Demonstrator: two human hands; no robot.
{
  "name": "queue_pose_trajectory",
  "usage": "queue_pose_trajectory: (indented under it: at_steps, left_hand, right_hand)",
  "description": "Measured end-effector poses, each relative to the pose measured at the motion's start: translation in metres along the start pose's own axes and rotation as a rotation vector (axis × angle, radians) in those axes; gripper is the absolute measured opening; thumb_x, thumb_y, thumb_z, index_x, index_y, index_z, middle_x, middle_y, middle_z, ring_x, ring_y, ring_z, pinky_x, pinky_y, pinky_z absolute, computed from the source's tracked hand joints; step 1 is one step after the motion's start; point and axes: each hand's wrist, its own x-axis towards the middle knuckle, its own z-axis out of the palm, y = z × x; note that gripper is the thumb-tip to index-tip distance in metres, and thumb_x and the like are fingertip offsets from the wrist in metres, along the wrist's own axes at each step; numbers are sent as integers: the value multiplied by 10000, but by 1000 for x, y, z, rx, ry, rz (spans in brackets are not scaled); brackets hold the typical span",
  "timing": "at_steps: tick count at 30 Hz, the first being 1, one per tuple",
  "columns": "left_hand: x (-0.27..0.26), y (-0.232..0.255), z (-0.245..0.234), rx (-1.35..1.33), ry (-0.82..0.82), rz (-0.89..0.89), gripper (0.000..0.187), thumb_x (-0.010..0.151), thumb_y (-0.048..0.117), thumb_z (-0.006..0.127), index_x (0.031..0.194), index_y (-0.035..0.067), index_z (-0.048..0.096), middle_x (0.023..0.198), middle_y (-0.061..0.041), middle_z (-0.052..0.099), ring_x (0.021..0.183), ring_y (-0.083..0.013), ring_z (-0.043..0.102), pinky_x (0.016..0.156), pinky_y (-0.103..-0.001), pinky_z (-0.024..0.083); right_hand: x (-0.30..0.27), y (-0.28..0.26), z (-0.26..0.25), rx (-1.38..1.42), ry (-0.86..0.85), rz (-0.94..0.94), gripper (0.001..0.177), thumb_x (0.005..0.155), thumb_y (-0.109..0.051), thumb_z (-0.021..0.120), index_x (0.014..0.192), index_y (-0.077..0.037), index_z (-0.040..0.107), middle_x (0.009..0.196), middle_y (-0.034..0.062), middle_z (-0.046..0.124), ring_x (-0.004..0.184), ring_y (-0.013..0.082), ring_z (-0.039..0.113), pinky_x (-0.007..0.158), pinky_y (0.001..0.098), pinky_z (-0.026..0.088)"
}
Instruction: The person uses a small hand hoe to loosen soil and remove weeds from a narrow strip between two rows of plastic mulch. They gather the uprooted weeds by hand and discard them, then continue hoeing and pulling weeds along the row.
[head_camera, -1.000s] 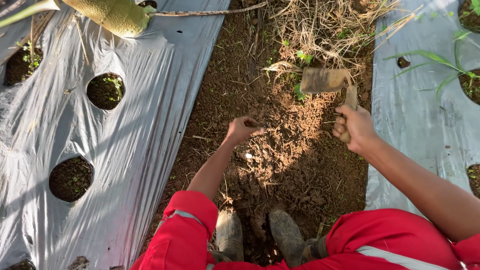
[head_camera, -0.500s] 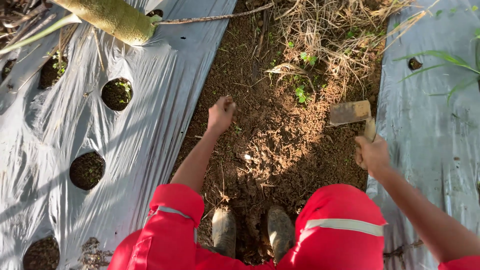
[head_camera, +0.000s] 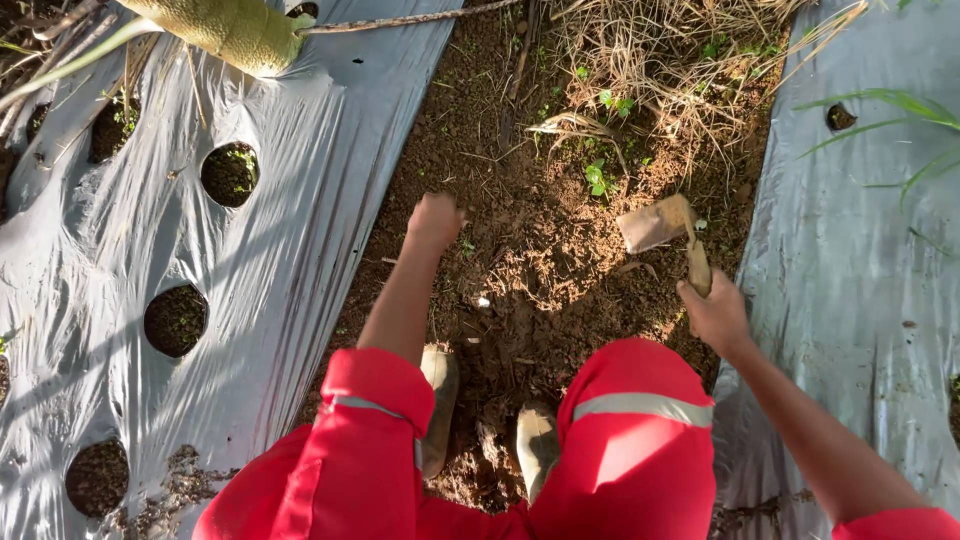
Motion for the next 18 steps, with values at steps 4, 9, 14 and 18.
queue_pose_trajectory:
  at_steps: [4, 9, 14, 18]
  left_hand:
    - [-92, 13, 10, 242, -374, -451, 746, 1057, 693, 345, 1173, 98, 779, 1167, -122, 761, 1093, -286, 746, 719, -456, 600]
    - [-128, -27, 89, 290, -656, -501, 610, 940, 649, 676, 1347, 197, 726, 1283, -47, 752, 1198, -257, 719, 875, -434, 588]
    - [-92, -70, 139, 266, -497, -373, 358, 1024, 372, 560, 1147, 146, 808, 1084, -80, 804, 1080, -296, 772, 873, -492, 614]
    - [-71, -12, 41, 60, -216, -247, 378, 1045, 338, 556, 1028, 81, 833, 930, -160, 789, 960, -377, 784, 854, -538, 636]
  right_hand:
    - [-16, 4, 9, 158, -13, 66, 255, 1114, -185, 570, 1132, 69, 564, 576, 157, 553, 413, 270, 572, 384, 462, 494]
    - [-15, 9, 4, 250, -7, 111, 300, 1135, -157, 551, 1236, 122, 513, 638, 141, 515, 474, 259, 544, 427, 469, 450]
    - [-13, 9, 3, 229, -28, 121, 334, 1141, -165, 552, 1277, 135, 494, 657, 134, 514, 487, 259, 542, 451, 484, 476]
    - [-14, 10, 7, 240, -14, 117, 320, 1141, -156, 550, 1276, 129, 494, 655, 131, 510, 472, 255, 538, 464, 487, 490]
